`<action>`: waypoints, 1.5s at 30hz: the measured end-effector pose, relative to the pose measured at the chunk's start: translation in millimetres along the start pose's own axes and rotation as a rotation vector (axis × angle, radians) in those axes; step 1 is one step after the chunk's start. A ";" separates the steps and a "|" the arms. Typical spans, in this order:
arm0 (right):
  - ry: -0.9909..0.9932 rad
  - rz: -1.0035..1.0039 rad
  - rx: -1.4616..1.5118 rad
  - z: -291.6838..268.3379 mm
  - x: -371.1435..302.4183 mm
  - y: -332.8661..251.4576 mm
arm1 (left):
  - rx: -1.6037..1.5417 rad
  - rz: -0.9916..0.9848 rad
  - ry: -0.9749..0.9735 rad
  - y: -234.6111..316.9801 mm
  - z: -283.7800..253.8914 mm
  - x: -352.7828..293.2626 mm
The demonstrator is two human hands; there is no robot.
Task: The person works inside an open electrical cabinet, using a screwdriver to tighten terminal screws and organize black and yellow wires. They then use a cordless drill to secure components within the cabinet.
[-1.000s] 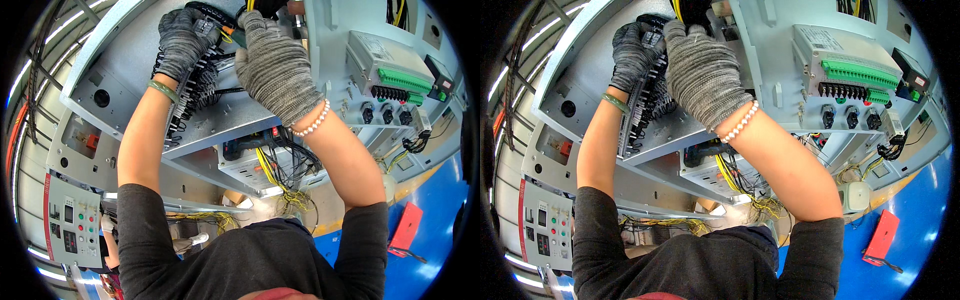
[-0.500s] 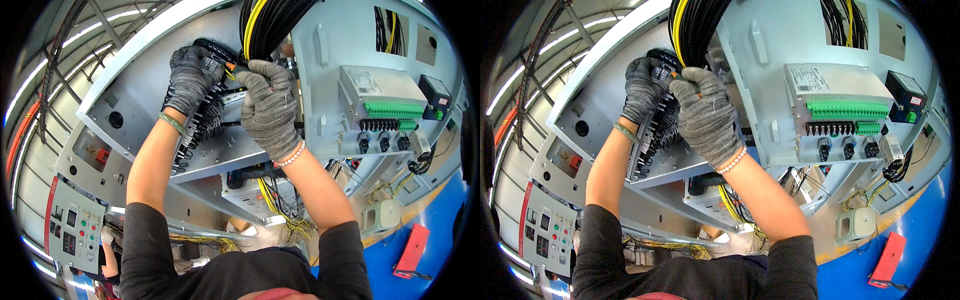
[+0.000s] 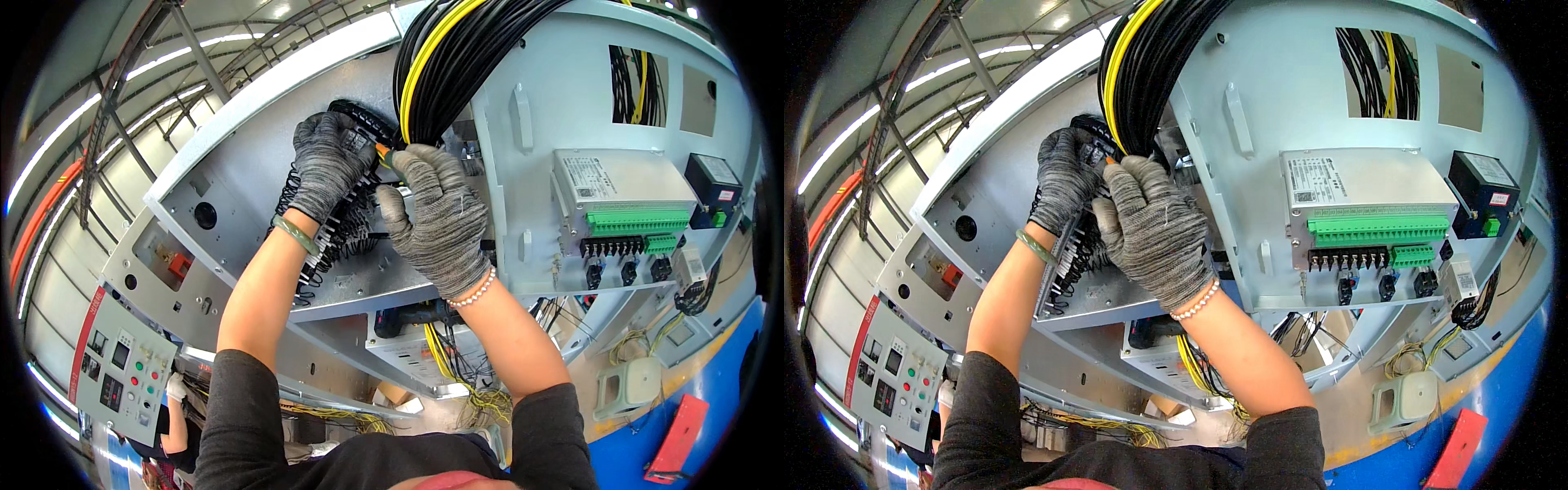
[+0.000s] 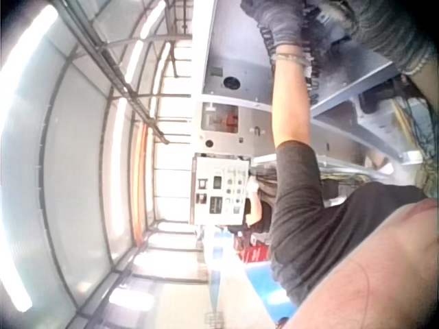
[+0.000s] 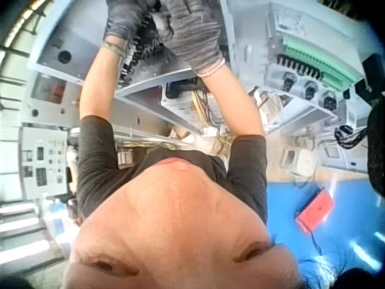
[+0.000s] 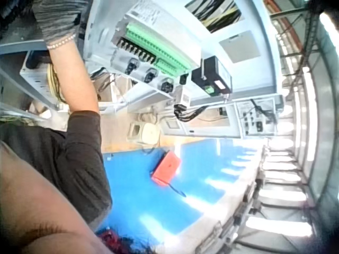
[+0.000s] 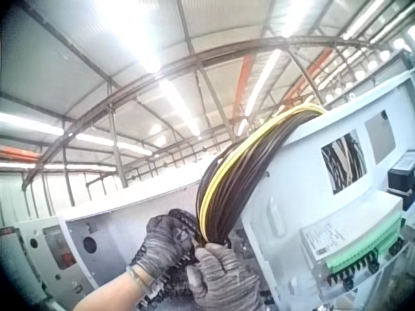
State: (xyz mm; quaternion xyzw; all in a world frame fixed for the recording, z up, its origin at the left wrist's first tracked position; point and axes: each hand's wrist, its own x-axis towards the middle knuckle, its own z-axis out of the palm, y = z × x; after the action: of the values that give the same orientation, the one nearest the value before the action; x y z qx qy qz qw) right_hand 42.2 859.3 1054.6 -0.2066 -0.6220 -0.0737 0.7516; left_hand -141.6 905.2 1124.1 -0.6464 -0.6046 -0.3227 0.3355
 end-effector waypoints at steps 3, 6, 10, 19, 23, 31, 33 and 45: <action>-0.024 -0.032 0.008 2.1 0.0 5.4 | -0.003 0.033 0.037 -0.2 0.8 -0.2; -0.067 -0.067 -0.027 -5.8 -2.3 3.7 | 0.006 0.016 0.025 -0.1 0.1 -1.9; -0.103 0.023 0.026 -7.0 -4.7 4.0 | -0.016 0.039 0.095 2.7 4.6 -1.6; -0.043 0.018 0.039 -22.7 -17.8 4.0 | 0.092 0.006 0.029 17.3 -7.0 -0.3; -0.045 0.045 0.037 -22.3 -14.8 6.4 | 0.260 0.101 -0.047 26.5 -10.9 12.3; -0.038 0.046 0.037 -28.3 -10.2 0.2 | 0.302 0.088 -0.242 22.8 -27.4 18.4; -0.037 0.043 0.043 -29.3 -7.0 3.4 | 0.259 0.023 -0.288 24.6 -28.7 19.2; 0.000 0.063 0.062 -5.2 -36.5 23.4 | 0.261 0.065 -0.344 19.3 -31.7 18.2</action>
State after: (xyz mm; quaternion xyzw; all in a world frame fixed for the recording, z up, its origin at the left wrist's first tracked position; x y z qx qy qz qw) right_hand 47.7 873.0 1013.5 -0.2026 -0.6174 -0.0305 0.7595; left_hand -121.5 888.5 1156.2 -0.6621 -0.6685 -0.1159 0.3183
